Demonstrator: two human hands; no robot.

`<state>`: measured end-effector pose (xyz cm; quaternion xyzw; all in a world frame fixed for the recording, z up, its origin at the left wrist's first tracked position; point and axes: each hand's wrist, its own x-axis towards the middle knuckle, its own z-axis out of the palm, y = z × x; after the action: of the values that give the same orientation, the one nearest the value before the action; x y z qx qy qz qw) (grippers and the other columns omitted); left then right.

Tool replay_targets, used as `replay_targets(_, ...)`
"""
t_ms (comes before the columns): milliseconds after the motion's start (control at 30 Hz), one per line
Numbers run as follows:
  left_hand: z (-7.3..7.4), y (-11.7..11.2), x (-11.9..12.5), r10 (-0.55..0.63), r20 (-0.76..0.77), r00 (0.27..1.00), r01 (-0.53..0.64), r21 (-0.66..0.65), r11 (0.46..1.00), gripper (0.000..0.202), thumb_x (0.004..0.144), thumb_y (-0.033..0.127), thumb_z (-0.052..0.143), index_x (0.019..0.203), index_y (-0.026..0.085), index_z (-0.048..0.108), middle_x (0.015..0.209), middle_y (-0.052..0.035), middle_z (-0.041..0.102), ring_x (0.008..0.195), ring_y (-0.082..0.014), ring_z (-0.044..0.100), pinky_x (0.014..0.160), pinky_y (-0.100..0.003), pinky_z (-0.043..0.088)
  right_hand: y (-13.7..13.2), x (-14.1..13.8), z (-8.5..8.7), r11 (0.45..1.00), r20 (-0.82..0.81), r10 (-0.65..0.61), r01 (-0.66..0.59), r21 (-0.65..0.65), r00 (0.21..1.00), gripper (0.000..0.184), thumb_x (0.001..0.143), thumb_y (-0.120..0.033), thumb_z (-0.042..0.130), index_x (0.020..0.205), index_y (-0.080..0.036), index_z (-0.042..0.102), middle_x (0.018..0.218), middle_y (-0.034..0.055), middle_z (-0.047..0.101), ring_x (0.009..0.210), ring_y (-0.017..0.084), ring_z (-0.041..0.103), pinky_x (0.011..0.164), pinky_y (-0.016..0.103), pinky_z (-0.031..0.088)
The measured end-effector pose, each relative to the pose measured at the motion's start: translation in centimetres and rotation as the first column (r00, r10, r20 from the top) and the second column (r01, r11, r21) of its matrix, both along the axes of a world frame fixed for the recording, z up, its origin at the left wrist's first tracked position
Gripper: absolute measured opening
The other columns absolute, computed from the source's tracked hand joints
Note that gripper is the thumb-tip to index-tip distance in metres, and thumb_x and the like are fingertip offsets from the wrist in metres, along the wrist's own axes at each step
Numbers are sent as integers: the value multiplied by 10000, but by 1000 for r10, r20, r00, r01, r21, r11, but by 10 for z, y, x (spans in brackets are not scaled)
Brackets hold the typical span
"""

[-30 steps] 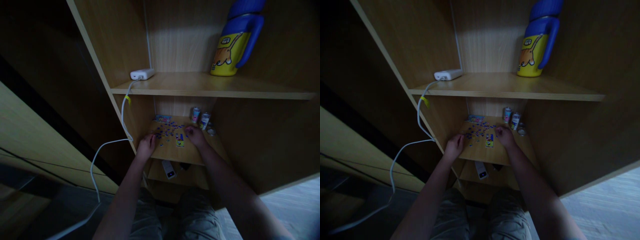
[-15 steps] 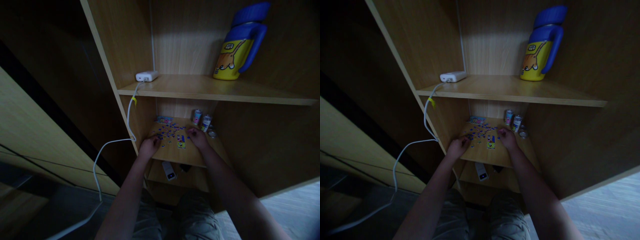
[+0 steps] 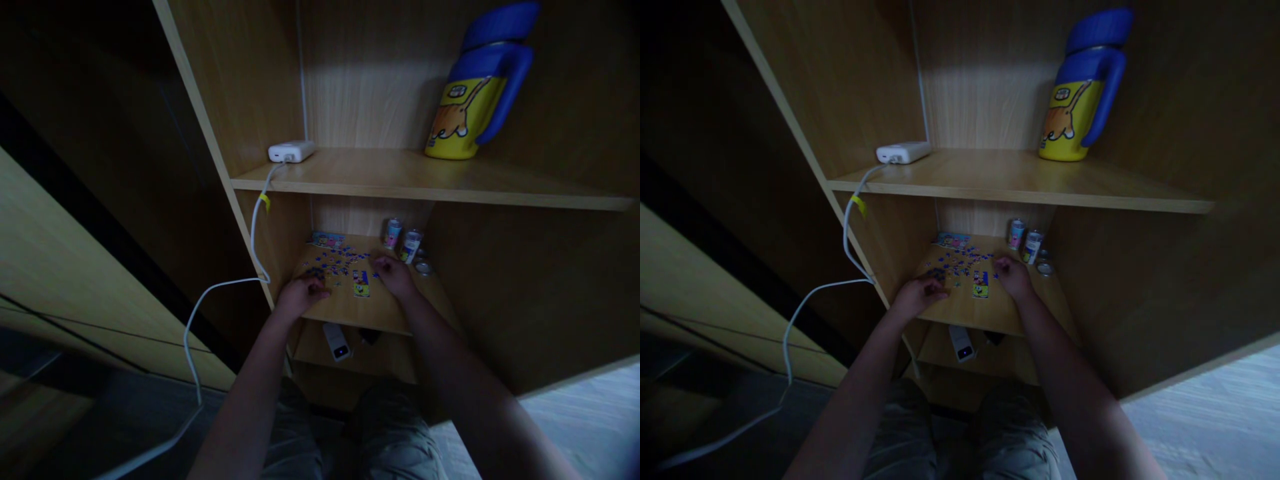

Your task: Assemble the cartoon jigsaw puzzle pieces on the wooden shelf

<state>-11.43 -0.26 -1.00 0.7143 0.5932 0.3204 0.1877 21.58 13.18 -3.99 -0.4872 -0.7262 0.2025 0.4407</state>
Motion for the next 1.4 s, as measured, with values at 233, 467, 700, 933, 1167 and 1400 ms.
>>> replay_targets(233, -1, 2, -2, -10, 42, 999, 10, -1, 1000, 311, 755, 434, 1034, 885, 238, 830, 877, -6, 778, 824, -215, 728, 729, -308, 508, -1, -1, 1, 1000, -13, -3, 3, -5, 1000, 278, 985, -479, 644, 906, -251, 781, 906, 85, 855, 839, 267, 782, 798, 388, 610)
replay_targets(467, -3, 3, -3, 45, 34, 998, -45, 2, 999, 267, 802, 439, 996, 884, 242, 835, 848, -17, 792, 792, -231, 741, 716, -330, 506, -3, -1, 0, 1000, -4, -9, 9, 5, 1000, 263, 997, -470, 645, 906, -262, 778, 953, 85, 862, 855, 270, 794, 853, 410, 625)
replay_targets(700, -5, 3, -3, 24, 17, 1000, -24, 19, 1000, 208, 903, 461, 900, 889, 265, 831, 926, -29, 844, 830, -239, 782, 748, -335, 535, -3, -2, 2, 1000, -9, -6, 6, -5, 1000, 265, 992, -481, 664, 879, -265, 769, 913, 75, 857, 830, 261, 784, 841, 401, 631)
replay_targets(933, -3, 2, -2, 0, 15, 1000, -1, 9, 1000, 204, 946, 454, 841, 890, 259, 825, 910, -26, 841, 825, -230, 774, 741, -331, 525, -4, -2, 3, 1000, -7, -6, 6, -4, 1000, 236, 981, -450, 665, 875, -268, 772, 916, 71, 858, 837, 258, 776, 810, 386, 622)
replay_targets(1167, -4, 3, -3, 13, 28, 1000, -13, 8, 1000, 203, 945, 444, 844, 874, 256, 817, 892, -24, 829, 807, -225, 763, 729, -332, 517, -3, -1, 5, 1000, 0, 6, -6, -17, 1000, 238, 970, -447, 669, 867, -265, 781, 891, 73, 852, 820, 259, 777, 789, 376, 615)
replay_targets(1400, -7, 5, -4, 33, 65, 997, -31, -23, 999, 186, 913, 418, 867, 873, 254, 788, 869, -2, 815, 795, -215, 750, 729, -318, 500, -1, -1, 2, 1000, -1, -3, 3, -25, 1000, 251, 961, -470, 661, 870, -264, 773, 849, 59, 836, 774, 251, 760, 765, 372, 596)
